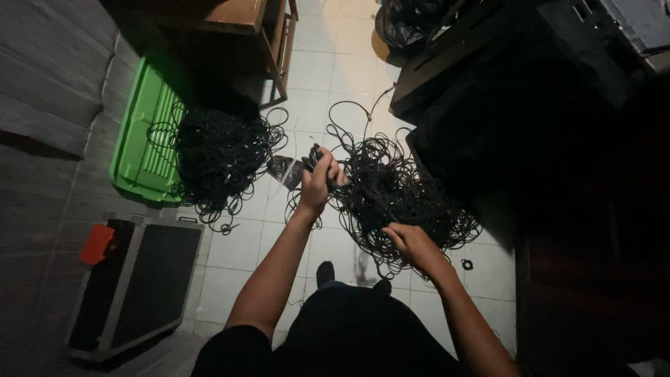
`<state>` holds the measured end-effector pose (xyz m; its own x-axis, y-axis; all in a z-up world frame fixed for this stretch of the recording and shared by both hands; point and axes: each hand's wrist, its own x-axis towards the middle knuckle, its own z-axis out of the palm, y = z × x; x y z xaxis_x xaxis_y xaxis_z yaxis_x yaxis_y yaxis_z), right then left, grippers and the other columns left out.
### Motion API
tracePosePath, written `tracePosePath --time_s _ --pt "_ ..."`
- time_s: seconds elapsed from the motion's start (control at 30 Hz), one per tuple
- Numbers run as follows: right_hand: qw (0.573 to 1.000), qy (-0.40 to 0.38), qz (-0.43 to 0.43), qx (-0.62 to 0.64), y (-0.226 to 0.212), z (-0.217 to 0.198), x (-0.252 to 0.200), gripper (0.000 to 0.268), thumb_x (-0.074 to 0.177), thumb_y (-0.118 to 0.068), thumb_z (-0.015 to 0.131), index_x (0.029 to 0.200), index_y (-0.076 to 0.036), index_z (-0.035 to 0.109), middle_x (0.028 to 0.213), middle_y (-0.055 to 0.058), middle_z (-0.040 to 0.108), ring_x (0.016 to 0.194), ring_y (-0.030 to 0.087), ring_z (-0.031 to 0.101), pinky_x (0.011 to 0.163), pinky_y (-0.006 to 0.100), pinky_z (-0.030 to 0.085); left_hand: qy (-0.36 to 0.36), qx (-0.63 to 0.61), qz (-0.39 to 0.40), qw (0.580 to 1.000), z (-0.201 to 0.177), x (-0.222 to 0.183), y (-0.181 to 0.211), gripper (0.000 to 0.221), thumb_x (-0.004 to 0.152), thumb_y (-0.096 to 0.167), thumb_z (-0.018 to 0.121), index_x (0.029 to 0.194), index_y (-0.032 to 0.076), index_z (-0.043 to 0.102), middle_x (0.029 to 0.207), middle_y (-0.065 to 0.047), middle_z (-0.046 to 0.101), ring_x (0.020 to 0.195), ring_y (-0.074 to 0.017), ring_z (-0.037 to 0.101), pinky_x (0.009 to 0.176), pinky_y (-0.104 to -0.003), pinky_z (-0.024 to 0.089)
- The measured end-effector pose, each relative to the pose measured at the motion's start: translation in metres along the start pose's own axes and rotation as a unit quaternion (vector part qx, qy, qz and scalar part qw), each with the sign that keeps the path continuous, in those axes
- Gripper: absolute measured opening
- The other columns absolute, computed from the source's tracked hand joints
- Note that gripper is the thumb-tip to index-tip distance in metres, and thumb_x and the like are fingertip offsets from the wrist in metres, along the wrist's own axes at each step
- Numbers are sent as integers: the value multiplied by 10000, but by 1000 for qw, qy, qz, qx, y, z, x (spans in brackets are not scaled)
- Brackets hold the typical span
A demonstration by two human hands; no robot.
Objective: The person coils long black cables by hand, loops them into circles, and places the coiled cables into a plastic bin.
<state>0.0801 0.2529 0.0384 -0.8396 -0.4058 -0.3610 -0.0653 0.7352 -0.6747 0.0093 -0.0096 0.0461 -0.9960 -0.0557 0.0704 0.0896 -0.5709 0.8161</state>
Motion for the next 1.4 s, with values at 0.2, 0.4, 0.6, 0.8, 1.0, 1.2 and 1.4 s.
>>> tracePosePath --time_s 0.2,0.4,0.6,0.8,1.0,1.2,1.4 --pt "997 61 -5 -45 -28 -37 -13 241 981 -311 610 919 -144 772 646 81 708 471 200 619 481 350 495 -34 485 -108 867 23 -2 -20 403 997 375 529 822 38 666 634 -138 661 588 -253 685 605 -425 557" --pt "954 191 -136 -186 -23 -86 -3 314 956 -316 719 754 -82 773 590 93 681 421 175 580 454 316 472 -259 533 -118 797 48 -29 -34 551 960 534 550 785 24 669 652 -134 667 601 -268 664 595 -401 513" --pt "958 165 -213 -95 -12 -106 22 297 974 -296 714 819 -53 785 636 118 684 457 172 597 471 321 460 -477 61 -361 799 64 -58 -23 544 1043 588 515 835 88 568 698 -14 576 599 -130 578 518 -254 434" --pt "942 -3 -247 229 51 -59 79 436 1084 -356 583 912 30 690 833 64 721 808 122 652 727 304 536 -372 19 -353 858 81 -59 17 314 916 366 734 1011 124 558 752 26 535 594 -91 500 501 -253 407" --pt "918 -81 -255 292 113 16 115 493 715 9 472 1173 60 649 1146 136 693 1125 226 633 995 357 479 -312 -41 -343 885 69 -60 59 318 899 335 766 985 85 591 735 33 523 574 -76 475 502 -246 397" --pt "982 98 -63 148 112 35 105 346 1052 -215 489 1190 24 698 1059 117 751 973 255 695 869 376 541 -308 -57 -296 902 61 -56 74 254 923 301 728 912 106 566 722 -10 583 566 -83 494 484 -242 380" --pt "962 176 -62 200 94 -44 68 433 1161 -262 390 1142 51 689 946 142 705 825 207 661 757 348 535 -376 -58 -172 909 55 -55 93 283 961 329 694 799 141 559 674 -1 577 531 -123 520 481 -279 426"
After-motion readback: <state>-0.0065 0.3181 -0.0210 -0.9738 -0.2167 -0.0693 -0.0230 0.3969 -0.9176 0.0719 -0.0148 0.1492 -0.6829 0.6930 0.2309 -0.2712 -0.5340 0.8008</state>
